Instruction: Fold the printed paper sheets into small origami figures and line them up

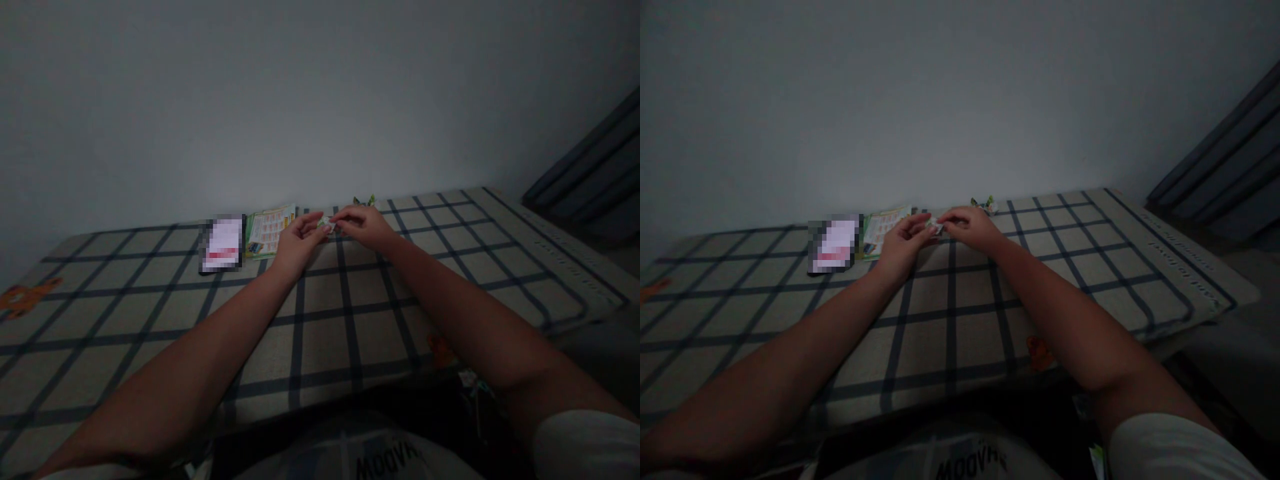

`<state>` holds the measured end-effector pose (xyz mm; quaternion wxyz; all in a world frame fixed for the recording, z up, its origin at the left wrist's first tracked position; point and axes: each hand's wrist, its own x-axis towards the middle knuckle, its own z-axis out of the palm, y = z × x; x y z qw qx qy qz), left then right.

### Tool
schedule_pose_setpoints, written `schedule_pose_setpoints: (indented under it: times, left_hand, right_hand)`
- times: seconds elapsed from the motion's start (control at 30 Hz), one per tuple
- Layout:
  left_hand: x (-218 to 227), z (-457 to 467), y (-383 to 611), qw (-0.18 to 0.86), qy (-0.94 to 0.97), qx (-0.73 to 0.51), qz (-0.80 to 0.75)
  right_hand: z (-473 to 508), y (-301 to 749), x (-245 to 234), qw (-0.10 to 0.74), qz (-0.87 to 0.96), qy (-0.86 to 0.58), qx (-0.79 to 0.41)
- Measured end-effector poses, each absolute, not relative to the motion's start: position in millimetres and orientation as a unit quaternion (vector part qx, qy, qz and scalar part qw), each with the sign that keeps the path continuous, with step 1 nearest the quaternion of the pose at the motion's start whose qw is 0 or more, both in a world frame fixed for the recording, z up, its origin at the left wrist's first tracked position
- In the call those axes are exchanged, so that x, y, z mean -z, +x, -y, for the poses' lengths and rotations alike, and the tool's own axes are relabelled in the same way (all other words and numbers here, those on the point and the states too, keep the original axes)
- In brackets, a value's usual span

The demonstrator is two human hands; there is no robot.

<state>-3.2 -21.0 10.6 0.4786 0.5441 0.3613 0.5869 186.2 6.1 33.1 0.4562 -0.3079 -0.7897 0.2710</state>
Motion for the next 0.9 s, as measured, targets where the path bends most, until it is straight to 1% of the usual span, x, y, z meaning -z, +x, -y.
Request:
schedule_pose_setpoints:
  times: [0.1, 0.2, 0.33, 0.47, 0.6, 0.73, 0.9]
  left_hand:
    - [-8, 18, -4, 0.465, 0.554, -0.595, -0.349]
    - [-7, 16, -5, 0.459, 0.56, -0.598, -0.344]
    - [-8, 15, -4, 0.448, 0.566, -0.602, -0.341]
    - [-9, 18, -4, 0.44, 0.555, -0.597, -0.376]
    - [-15, 23, -4, 0.463, 0.563, -0.54, -0.421]
    - [-19, 25, -4, 0.481, 0.535, -0.555, -0.418]
    - [-18, 23, -4, 0.521, 0.504, -0.556, -0.406]
  right_hand:
    - [-8, 183, -29, 0.469, 0.725, -0.323, -0.388]
    - [-10, 180, -26, 0.447, 0.697, -0.346, -0.442]
    - [-10, 180, -27, 0.411, 0.706, -0.364, -0.448]
    - [-7, 181, -32, 0.413, 0.692, -0.359, -0.471]
    - [-5, 180, -34, 0.415, 0.686, -0.36, -0.477]
    - [-6, 180, -33, 0.414, 0.678, -0.361, -0.489]
    - [-4, 182, -29, 0.338, 0.749, -0.338, -0.459]
